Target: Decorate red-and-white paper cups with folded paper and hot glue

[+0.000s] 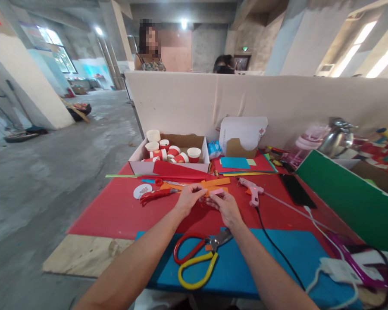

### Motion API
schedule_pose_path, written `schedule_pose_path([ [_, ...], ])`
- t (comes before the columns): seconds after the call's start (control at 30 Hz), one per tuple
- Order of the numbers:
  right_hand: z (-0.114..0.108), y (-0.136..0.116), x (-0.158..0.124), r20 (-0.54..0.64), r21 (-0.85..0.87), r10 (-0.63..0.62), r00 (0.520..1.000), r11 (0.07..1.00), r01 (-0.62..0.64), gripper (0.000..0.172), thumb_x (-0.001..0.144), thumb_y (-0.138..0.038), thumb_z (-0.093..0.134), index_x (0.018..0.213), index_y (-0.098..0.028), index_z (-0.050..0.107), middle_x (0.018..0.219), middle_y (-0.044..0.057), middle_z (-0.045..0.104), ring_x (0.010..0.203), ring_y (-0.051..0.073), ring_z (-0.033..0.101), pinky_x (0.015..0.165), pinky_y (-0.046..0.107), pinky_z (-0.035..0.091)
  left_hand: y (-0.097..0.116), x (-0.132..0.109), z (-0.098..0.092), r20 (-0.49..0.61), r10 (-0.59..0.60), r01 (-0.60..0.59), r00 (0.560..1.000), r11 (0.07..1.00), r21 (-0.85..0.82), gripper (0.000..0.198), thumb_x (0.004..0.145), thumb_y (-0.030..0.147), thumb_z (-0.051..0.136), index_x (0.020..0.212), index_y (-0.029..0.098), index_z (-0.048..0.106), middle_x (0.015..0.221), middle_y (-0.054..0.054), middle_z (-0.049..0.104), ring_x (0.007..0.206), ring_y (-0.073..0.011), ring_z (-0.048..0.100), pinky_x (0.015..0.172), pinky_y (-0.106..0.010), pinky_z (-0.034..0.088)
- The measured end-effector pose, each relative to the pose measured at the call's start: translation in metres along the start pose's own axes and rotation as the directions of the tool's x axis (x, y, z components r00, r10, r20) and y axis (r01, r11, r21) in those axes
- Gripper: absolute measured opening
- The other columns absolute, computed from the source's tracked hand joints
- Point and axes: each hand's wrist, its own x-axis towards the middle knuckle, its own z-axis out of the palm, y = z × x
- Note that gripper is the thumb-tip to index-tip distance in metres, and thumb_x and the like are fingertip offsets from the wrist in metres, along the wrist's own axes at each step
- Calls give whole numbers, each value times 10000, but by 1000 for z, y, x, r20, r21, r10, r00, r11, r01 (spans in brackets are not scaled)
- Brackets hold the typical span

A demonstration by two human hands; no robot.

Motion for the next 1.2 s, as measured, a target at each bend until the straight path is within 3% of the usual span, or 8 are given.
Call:
schedule_pose_path([
  [0.3,2,-4,-3,42,-42,-2,999,999,4,389,398,-372,859,622,-151,632,568,-6,667,545,131,642,611,269,551,-2,1,-1,-22,-3,3,1000,1000,25,282,618,355,712,566,136,542,472,37,513,450,-64,427,481,-205,329],
  [0.57,2,1,3,-85,45,-87,993,995,91,348,445,-338,847,657,-157,639,587,-5,670,559,123,632,608,257,542,-1,0,3,39,-79,81,996,995,-56,340,577,411,752,681,115,620,573,9,591,491,-72,472,502,-208,371],
  [0.77,2,7,4,-81,-22,-139,987,990,138,297,478,-338,824,651,-166,655,599,-14,660,568,120,605,622,275,535,-7,0,4,12,-80,80,997,997,-24,287,576,357,755,638,126,597,545,14,581,473,-68,458,489,-204,355],
  [1.0,-8,-9,4,86,-44,-36,996,998,40,337,473,-322,836,722,-170,666,663,-12,673,628,118,629,699,265,528,-5,2,0,15,-132,133,991,982,-136,290,549,334,772,625,130,581,507,27,547,442,-59,436,461,-199,326],
  [1.2,-11,-10,6,128,24,46,991,999,-49,355,445,-369,849,655,-166,647,574,-17,639,565,110,606,679,284,542,0,-1,4,42,-134,138,990,983,-119,321,513,342,787,631,129,578,527,21,574,446,-69,466,462,-208,381],
])
